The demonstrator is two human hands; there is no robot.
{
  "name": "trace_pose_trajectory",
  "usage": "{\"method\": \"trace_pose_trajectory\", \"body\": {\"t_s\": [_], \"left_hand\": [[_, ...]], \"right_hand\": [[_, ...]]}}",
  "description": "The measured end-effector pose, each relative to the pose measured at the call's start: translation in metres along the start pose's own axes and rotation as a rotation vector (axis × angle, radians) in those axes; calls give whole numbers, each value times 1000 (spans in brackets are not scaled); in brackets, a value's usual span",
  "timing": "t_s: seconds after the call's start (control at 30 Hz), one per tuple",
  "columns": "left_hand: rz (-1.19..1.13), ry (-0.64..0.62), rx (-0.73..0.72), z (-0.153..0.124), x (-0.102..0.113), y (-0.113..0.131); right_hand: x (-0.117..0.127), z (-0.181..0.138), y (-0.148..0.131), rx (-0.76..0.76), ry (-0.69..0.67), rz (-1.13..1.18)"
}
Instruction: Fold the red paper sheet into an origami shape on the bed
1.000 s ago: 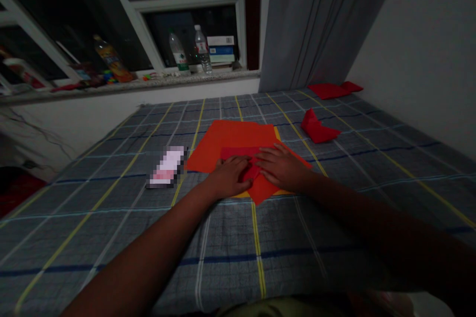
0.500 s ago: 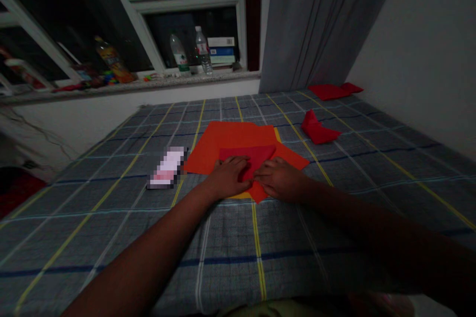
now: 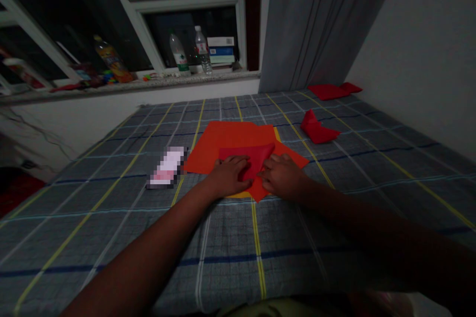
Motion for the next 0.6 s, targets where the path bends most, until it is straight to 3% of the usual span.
{"method": "trace_pose_trajectory", "body": {"t_s": [0.27,0.6], "left_hand": [[10,-9,2,0,0,1],[21,-19,-16,1,1,1]], "right_hand": [[-2,3,5,-78,12,-43],[-14,21,68,-362,-97,-134]]}}
Point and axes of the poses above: each hand's wrist, its own z-axis towards the middle knuckle, its own x-axis out of the back of the hand, y = z × x, the point moved 6 cm from there along z, towards the middle knuckle, and after that the axes turned 10 degrees about -x, right-handed, at the moved point
